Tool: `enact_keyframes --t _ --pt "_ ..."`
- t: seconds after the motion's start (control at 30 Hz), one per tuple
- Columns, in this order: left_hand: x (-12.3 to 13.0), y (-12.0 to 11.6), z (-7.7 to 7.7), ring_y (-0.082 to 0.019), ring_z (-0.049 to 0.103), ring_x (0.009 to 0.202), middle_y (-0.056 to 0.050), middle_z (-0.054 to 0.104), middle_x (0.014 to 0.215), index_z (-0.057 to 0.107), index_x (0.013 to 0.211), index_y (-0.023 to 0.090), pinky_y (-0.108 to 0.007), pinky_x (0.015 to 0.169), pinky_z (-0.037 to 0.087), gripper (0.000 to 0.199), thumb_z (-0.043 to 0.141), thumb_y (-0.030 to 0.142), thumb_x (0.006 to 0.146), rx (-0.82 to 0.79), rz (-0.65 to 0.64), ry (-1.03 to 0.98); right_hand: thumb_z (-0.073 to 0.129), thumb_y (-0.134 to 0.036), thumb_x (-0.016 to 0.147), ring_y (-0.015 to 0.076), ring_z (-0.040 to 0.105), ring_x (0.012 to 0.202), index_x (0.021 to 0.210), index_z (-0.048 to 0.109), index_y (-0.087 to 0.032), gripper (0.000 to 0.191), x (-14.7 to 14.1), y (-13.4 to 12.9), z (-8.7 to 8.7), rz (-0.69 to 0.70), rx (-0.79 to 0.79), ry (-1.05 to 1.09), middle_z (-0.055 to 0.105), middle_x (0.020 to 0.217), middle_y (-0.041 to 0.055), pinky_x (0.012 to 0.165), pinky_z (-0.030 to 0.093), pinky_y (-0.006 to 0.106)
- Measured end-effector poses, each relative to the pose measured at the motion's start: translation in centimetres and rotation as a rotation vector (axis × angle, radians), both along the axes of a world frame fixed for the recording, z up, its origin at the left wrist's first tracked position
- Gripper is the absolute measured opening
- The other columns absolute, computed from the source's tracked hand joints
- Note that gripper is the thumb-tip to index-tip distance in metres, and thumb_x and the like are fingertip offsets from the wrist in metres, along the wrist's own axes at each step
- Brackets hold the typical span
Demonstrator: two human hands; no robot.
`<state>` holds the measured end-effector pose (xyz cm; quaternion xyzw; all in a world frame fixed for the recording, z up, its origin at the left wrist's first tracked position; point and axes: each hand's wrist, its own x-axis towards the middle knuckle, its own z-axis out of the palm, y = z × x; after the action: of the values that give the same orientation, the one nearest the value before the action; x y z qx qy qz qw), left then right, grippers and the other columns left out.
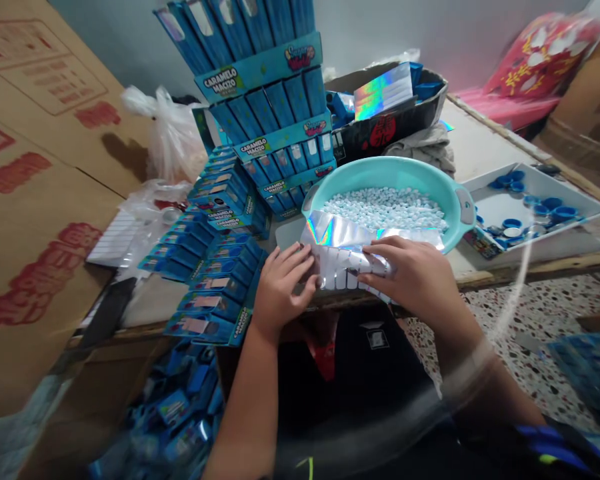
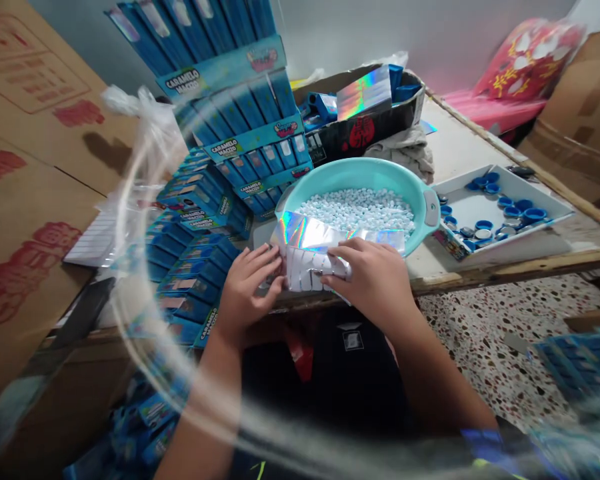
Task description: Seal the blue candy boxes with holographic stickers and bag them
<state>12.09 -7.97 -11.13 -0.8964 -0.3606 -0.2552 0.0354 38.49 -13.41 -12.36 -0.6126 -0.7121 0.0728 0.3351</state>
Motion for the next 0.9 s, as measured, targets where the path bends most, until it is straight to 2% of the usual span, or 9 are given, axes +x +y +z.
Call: enact_keyframes --t 0.1,0.2,0.3,0.43,0.5,0.67,0.8,0.9 --pt "-0.9 -1.6 0.5 -0.028 0.069 0.117 -0.005 0.078 0.111 0.072 0.087 0.024 -0.054 0.115 0.041 0.005 0.068 0.022 0.084 0.086 -0.042 -0.008 0.081 -0.044 0.085 0.0275 0.071 0.099 0.11 0.075 -0.029 0.03 -0.2 -0.1 0.1 -0.006 0.005 0.003 0.074 0.116 0.0023 0.078 0.048 0.039" --pt "-1.7 -3.1 1.6 -0.026 0.074 0.103 -0.001 0.079 0.095 0.066 0.075 0.025 -0.053 0.112 0.045 0.008 0.071 0.02 0.079 0.154 -0.065 -0.074 0.079 -0.045 0.086 0.0281 0.071 0.097 0.109 0.076 -0.029 0.029 -0.4 -0.2 0.3 -0.017 0.012 -0.004 0.075 0.114 0.0033 0.076 0.049 0.039" --pt "-3.2 -5.0 3.2 -0.024 0.075 0.096 -0.001 0.079 0.091 0.066 0.079 0.025 -0.052 0.11 0.048 0.011 0.071 0.016 0.078 0.17 -0.051 -0.158 0.08 -0.047 0.084 0.0281 0.071 0.094 0.109 0.076 -0.029 0.031 -0.5 -0.4 0.3 -0.027 0.006 -0.02 0.075 0.113 0.003 0.073 0.05 0.039" --pt "-7.0 -8.8 5.4 -0.026 0.073 0.102 -0.005 0.078 0.1 0.066 0.083 0.024 -0.054 0.107 0.051 0.018 0.071 0.01 0.075 0.238 0.078 -0.221 0.082 -0.047 0.083 0.0283 0.072 0.091 0.11 0.076 -0.029 0.033 -0.6 -0.7 0.4 -0.02 -0.005 -0.048 0.075 0.112 0.003 0.071 0.051 0.038" --pt "-9.0 -10.9 6.5 -0.027 0.072 0.102 -0.005 0.077 0.103 0.067 0.084 0.024 -0.055 0.106 0.052 0.019 0.072 0.009 0.074 0.261 0.186 -0.296 0.082 -0.046 0.082 0.0285 0.072 0.09 0.11 0.076 -0.028 0.033 -0.6 -0.8 0.6 -0.003 -0.01 -0.051 0.075 0.111 0.004 0.071 0.051 0.038" --pt "-12.2 -15.4 8.3 -0.028 0.073 0.093 -0.003 0.077 0.1 0.065 0.079 0.025 -0.052 0.09 0.059 0.016 0.076 0.016 0.073 0.265 0.52 -0.708 0.078 -0.05 0.085 0.0293 0.072 0.09 0.112 0.076 -0.027 0.035 -1.0 -1.5 1.0 0.035 -0.009 -0.041 0.074 0.113 0.0069 0.073 0.053 0.039" --pt "-13.8 -16.7 8.3 -0.026 0.074 0.091 0.0 0.077 0.097 0.067 0.082 0.027 -0.048 0.086 0.061 0.018 0.078 0.016 0.074 0.227 0.5 -0.803 0.072 -0.057 0.088 0.0313 0.072 0.09 0.117 0.074 -0.027 0.042 -1.2 -1.7 0.1 0.042 -0.017 -0.037 0.074 0.114 0.0086 0.073 0.054 0.041" --pt "-14.4 -16.2 8.8 -0.023 0.074 0.096 0.0 0.078 0.097 0.069 0.082 0.025 -0.042 0.092 0.061 0.01 0.076 0.018 0.081 0.092 0.449 -0.81 0.072 -0.06 0.086 0.0359 0.072 0.095 0.128 0.07 -0.026 0.054 -1.1 -1.5 -0.2 0.052 -0.054 -0.027 0.075 0.115 0.0101 0.076 0.056 0.046"
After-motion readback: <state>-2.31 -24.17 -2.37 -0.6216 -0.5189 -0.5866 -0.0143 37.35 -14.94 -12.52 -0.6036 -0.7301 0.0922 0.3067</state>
